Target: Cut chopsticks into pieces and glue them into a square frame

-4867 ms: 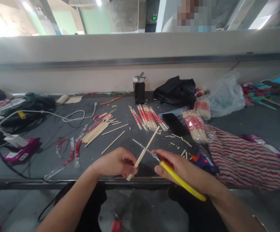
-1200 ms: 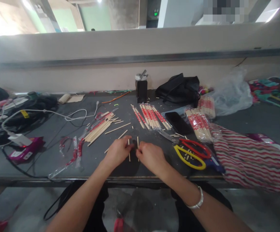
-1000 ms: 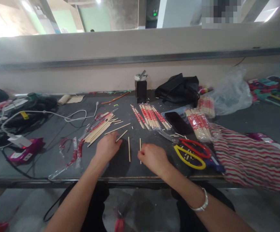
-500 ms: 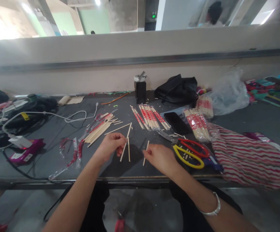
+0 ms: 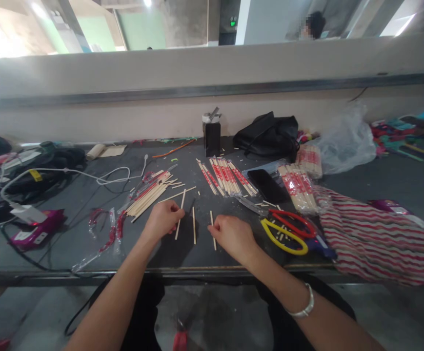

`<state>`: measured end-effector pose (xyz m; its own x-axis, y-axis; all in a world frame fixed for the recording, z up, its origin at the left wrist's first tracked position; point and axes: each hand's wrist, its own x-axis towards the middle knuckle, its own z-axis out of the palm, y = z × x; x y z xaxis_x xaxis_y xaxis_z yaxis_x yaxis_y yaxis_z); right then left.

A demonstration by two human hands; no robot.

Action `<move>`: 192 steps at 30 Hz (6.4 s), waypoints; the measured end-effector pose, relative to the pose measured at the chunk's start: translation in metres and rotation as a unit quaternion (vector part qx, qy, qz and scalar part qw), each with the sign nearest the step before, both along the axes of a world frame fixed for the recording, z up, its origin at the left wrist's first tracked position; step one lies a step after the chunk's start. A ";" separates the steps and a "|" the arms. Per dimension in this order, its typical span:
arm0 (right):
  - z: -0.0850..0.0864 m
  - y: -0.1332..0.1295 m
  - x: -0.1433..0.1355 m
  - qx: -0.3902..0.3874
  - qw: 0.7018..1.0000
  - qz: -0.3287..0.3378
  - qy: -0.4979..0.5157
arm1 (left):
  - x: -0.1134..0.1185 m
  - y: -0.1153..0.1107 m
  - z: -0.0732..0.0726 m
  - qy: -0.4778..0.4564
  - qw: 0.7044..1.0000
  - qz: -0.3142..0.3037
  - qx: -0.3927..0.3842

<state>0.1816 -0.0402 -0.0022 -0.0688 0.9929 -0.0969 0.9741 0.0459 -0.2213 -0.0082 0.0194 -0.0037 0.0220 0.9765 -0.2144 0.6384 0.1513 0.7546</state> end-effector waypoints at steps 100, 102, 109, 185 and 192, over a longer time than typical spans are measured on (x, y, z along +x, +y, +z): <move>-0.003 -0.030 0.015 0.119 0.938 0.100 0.309 | 0.060 -0.050 0.016 -0.687 0.712 -0.045 -0.142; -0.005 -0.029 0.016 0.139 0.940 0.100 0.295 | 0.060 -0.051 0.017 -0.688 0.710 -0.047 -0.144; -0.012 -0.031 0.015 0.235 0.931 0.127 0.251 | 0.061 -0.053 0.018 -0.693 0.700 -0.046 -0.165; -0.003 -0.049 -0.005 0.020 0.889 0.060 0.453 | 0.050 -0.043 0.023 -0.720 0.692 -0.012 -0.055; -0.011 -0.042 -0.004 0.000 0.852 -0.008 0.523 | 0.072 -0.073 0.028 -0.624 0.777 -0.057 -0.051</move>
<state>0.1773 -0.0825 -0.0133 -0.1037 0.9946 0.0081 0.2435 0.0333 -0.9693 0.0638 -0.0531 0.0238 0.3613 0.9319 -0.0328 -0.5680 0.2478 0.7849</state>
